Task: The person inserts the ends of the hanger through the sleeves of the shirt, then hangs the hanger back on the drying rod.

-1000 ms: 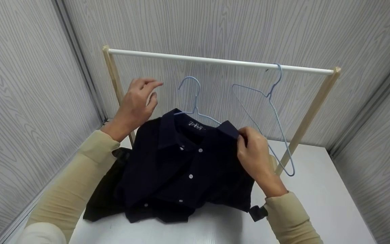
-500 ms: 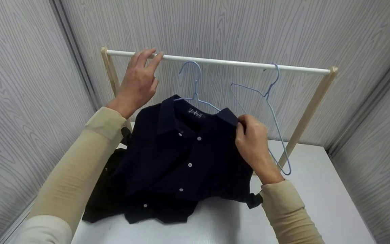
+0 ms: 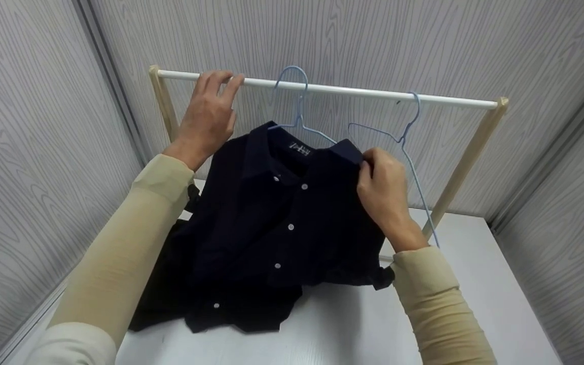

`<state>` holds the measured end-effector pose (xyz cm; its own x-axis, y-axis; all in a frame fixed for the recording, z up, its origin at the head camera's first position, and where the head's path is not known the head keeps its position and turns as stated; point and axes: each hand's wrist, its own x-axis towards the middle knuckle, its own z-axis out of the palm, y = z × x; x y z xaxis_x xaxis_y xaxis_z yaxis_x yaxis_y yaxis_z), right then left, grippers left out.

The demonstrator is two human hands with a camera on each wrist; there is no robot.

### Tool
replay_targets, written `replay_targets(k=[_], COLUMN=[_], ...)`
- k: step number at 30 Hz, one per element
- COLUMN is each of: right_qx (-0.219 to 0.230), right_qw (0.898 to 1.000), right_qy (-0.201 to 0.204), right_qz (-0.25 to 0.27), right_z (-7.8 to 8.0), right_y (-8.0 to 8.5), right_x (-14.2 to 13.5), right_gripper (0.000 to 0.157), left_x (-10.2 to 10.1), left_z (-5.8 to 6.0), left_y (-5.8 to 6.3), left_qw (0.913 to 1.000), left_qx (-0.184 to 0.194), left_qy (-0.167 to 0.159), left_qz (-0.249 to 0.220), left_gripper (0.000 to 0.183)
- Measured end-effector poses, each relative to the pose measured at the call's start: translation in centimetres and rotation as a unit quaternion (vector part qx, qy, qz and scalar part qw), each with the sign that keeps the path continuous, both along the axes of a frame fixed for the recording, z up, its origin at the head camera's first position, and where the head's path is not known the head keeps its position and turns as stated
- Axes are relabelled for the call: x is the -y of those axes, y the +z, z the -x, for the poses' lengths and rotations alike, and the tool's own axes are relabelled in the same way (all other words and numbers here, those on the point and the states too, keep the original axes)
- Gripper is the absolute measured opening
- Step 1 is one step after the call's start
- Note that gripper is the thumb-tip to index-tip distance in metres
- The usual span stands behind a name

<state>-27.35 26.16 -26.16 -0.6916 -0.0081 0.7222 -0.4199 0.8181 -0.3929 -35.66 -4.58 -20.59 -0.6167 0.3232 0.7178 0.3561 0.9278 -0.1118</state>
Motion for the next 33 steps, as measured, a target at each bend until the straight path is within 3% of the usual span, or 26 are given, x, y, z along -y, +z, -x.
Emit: replay_targets(k=[9,20,33], right_qx=[-0.019,0.005,0.045], right_qw=[0.999,0.999,0.997], right_qy=[-0.024,-0.031,-0.007], right_qz=[-0.010,-0.025,-0.060], right_z=[0.7,0.4,-0.3], right_y=[0.7,-1.0,-2.2], right_x=[-1.3,-2.5,-0.4], right_gripper=[0.014,0.013,0.011], left_x=[-1.4,-3.0,-1.4], left_z=[0.2,0.1,-0.5], left_y=[0.1,0.0,-0.1], left_qw=[0.9997,0.9987,0.9977], left_qx=[-0.005,0.000,0.010], left_qy=[-0.026,-0.051,-0.064], left_qz=[0.000,-0.002,-0.021], left_gripper=[0.047,0.047,0.052])
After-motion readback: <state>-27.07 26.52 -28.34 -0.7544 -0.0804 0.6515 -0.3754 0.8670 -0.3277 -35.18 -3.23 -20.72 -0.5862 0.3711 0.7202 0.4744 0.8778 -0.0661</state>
